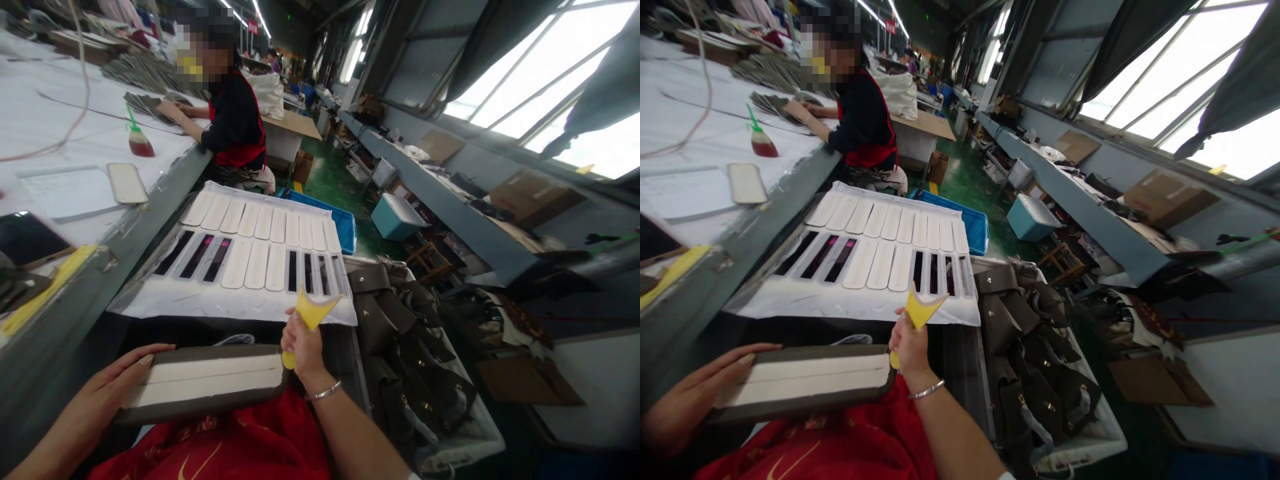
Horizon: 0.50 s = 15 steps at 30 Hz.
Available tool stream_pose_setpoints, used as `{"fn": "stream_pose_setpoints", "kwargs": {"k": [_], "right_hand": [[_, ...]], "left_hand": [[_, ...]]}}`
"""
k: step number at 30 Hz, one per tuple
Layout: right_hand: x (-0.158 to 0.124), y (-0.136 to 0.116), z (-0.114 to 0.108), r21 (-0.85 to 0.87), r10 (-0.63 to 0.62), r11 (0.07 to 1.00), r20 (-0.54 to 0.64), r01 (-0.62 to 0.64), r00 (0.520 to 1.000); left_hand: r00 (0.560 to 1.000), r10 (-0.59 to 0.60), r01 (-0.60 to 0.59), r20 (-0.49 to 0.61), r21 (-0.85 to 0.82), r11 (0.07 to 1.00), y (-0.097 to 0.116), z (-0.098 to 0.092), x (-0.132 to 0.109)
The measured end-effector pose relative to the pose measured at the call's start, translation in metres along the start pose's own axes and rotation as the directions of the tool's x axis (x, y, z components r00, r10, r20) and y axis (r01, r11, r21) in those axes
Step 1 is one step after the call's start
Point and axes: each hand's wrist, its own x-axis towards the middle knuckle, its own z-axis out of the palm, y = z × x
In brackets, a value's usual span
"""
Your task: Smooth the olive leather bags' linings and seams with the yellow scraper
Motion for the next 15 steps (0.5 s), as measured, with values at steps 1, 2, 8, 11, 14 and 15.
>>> {"fn": "stream_pose_setpoints", "kwargs": {"k": [1,2,8,11,14,15], "right_hand": [[0.003,-0.003,0.001,0.038,-0.002,0.999,0.028,0.001,1.0],[0.006,-0.005,0.001,0.068,-0.012,0.998,0.05,0.009,0.999],[0.018,-0.007,0.009,0.074,0.003,0.997,0.163,-0.016,0.987],[0.023,-0.005,0.014,-0.024,0.114,0.994,0.224,-0.111,0.968],[0.026,-0.002,0.017,-0.157,0.251,0.964,0.279,-0.214,0.927],[0.026,-0.001,0.016,-0.203,0.281,0.952,0.294,-0.228,0.914]], "left_hand": [[1.0,0.003,-0.003,0.002,-0.007,1.0,0.0,0.0,0.0],[1.0,0.004,-0.004,0.004,-0.017,1.0,0.002,0.0,-0.001],[0.995,-0.058,0.047,-0.077,-0.135,0.99,0.019,0.011,-0.01],[0.992,-0.089,0.071,-0.094,-0.176,0.982,0.025,0.016,-0.013],[0.991,-0.107,0.089,-0.079,-0.208,0.974,0.026,0.017,-0.015],[0.991,-0.114,0.098,-0.07,-0.203,0.974,0.025,0.016,-0.015]]}}
